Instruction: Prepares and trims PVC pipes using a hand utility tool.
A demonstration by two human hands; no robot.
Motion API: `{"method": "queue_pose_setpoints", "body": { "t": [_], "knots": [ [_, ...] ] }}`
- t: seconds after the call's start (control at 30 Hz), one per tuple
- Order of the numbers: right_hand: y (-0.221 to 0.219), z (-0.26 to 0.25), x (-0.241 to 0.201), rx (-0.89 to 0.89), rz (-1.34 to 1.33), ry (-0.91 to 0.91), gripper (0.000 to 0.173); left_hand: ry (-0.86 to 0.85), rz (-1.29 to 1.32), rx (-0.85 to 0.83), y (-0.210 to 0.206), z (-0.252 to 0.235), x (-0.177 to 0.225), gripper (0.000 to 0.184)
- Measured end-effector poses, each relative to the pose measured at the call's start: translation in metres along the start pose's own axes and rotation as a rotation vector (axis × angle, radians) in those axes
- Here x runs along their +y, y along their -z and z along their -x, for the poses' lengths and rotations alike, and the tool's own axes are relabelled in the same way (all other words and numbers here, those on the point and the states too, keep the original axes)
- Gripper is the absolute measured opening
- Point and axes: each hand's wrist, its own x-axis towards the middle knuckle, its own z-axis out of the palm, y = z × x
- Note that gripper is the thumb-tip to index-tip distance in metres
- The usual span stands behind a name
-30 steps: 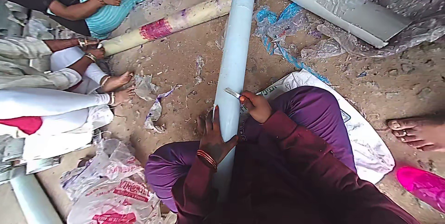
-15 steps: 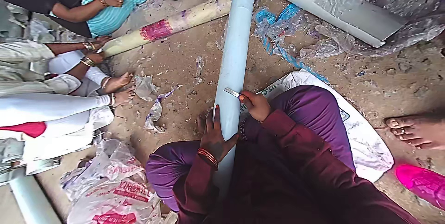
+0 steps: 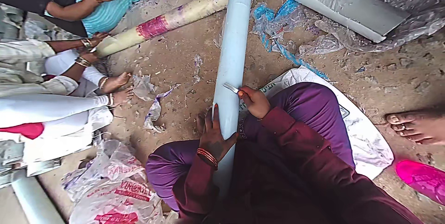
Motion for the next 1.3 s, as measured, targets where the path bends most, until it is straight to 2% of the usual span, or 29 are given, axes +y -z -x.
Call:
{"method": "queue_pose_setpoints", "body": {
  "t": [0.2,0.4,0.5,0.6,0.63,0.7,0.83,0.97,1.07,1.23,1.3],
  "knots": [
    [0.003,-0.004,-0.006,0.002,0.123,-0.006,0.029,0.029,-0.033,-0.032,0.003,0.0,0.004,0.118],
    [0.008,-0.004,-0.006,-0.104,0.137,0.005,0.028,-0.005,0.032,-0.002,0.0,-0.001,-0.002,0.117],
    [0.006,-0.01,-0.003,0.035,-0.075,0.029,0.027,-0.226,0.211,0.342,-0.013,-0.008,-0.017,0.088],
    [0.017,-0.027,-0.012,0.14,-0.143,0.065,0.027,-0.383,0.358,0.631,-0.01,-0.013,-0.024,0.042],
    [0.023,-0.033,-0.016,0.149,-0.142,0.061,0.027,-0.421,0.442,0.693,-0.009,-0.013,-0.026,0.027],
    [0.033,-0.042,-0.02,0.161,-0.172,0.038,0.027,-0.423,0.584,0.729,-0.011,-0.012,-0.027,0.012],
    [0.026,-0.041,-0.009,0.204,-0.323,0.066,0.024,-0.297,0.704,0.714,-0.014,-0.01,-0.027,0.013],
    [0.013,-0.026,-0.001,0.107,-0.111,0.15,0.022,-0.212,0.77,0.692,-0.014,-0.009,-0.023,0.007],
    [0.018,-0.02,-0.007,0.002,-0.014,0.085,0.022,-0.194,0.857,0.671,-0.014,-0.01,-0.023,0.006],
    [0.028,-0.022,-0.01,-0.099,0.103,-0.003,0.025,-0.139,0.936,0.716,-0.012,-0.012,-0.017,0.022],
    [0.027,-0.02,-0.012,-0.1,0.11,-0.01,0.023,-0.159,0.967,0.68,-0.009,-0.013,-0.017,0.038]
  ]
}}
